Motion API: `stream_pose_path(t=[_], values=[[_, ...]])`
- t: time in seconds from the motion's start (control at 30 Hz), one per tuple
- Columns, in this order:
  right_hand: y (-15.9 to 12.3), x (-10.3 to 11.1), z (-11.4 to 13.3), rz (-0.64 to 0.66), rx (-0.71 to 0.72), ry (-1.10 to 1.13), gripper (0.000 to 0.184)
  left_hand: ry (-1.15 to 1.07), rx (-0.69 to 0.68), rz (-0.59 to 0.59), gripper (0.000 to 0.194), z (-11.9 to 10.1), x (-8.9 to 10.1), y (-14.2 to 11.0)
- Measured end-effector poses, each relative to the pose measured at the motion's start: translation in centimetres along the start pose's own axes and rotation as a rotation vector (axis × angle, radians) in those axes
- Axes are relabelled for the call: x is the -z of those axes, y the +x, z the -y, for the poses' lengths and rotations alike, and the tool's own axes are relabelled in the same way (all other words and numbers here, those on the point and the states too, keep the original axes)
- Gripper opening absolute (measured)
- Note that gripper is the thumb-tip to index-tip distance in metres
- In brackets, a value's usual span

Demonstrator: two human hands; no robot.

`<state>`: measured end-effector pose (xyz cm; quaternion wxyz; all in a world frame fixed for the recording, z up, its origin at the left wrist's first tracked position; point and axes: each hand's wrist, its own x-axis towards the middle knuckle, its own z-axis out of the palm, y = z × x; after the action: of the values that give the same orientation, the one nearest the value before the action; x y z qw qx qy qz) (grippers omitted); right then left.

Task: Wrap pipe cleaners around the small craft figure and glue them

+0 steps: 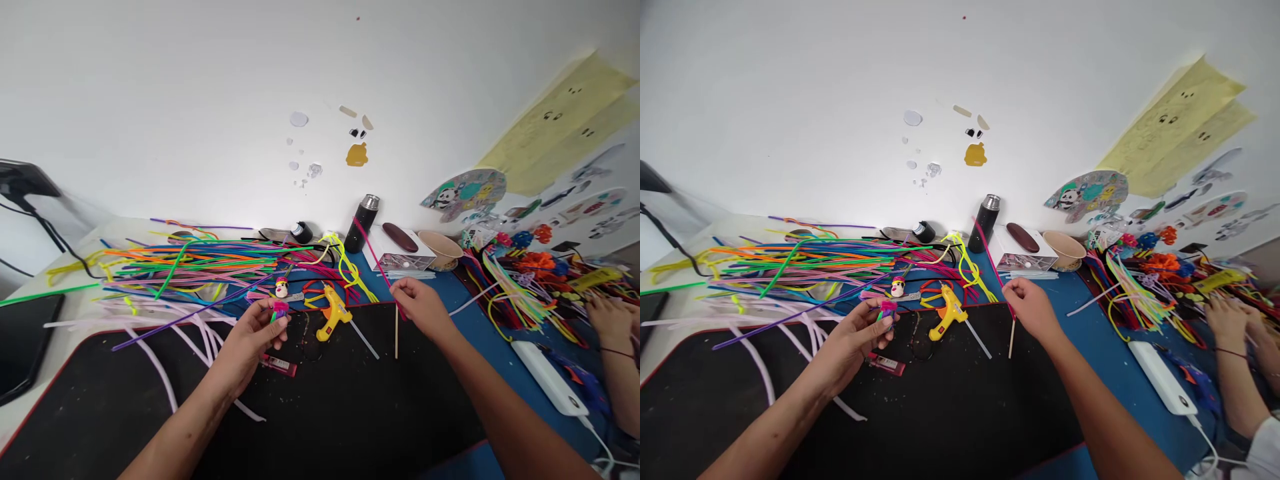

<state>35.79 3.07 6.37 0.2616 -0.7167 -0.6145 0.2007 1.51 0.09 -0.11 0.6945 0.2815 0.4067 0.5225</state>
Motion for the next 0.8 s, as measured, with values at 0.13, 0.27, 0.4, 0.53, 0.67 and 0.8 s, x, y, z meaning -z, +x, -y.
stream_pose_path(t=[0.13, 0.27, 0.4, 0.53, 0.67, 0.8], values=[[-3.6, -1.8, 1.6, 0.108, -0.013, 0.251, 0.033, -0.077, 0.073, 0.090, 0.051, -0.3, -0.1, -0.3], [-6.9, -5.4, 3.3, 0.283, -0.034, 0.422, 0.024, -0.133, 0.109, 0.153, 0.046, -0.7, -0.1, -0.7], [-8.6, -8.1, 3.8, 0.436, -0.013, 0.416, 0.015, -0.181, 0.082, 0.151, 0.039, -0.9, 0.1, -0.6], [-9.2, -8.7, 3.7, 0.509, -0.011, 0.387, 0.012, -0.202, 0.050, 0.165, 0.034, -1.0, 0.5, -0.3], [-9.4, -8.4, 3.8, 0.573, -0.001, 0.337, 0.013, -0.222, 0.025, 0.147, 0.037, -1.0, 0.7, -0.1], [-9.7, -8.2, 3.8, 0.674, 0.036, 0.301, 0.013, -0.224, -0.014, 0.131, 0.039, -1.1, 0.8, 0.1]])
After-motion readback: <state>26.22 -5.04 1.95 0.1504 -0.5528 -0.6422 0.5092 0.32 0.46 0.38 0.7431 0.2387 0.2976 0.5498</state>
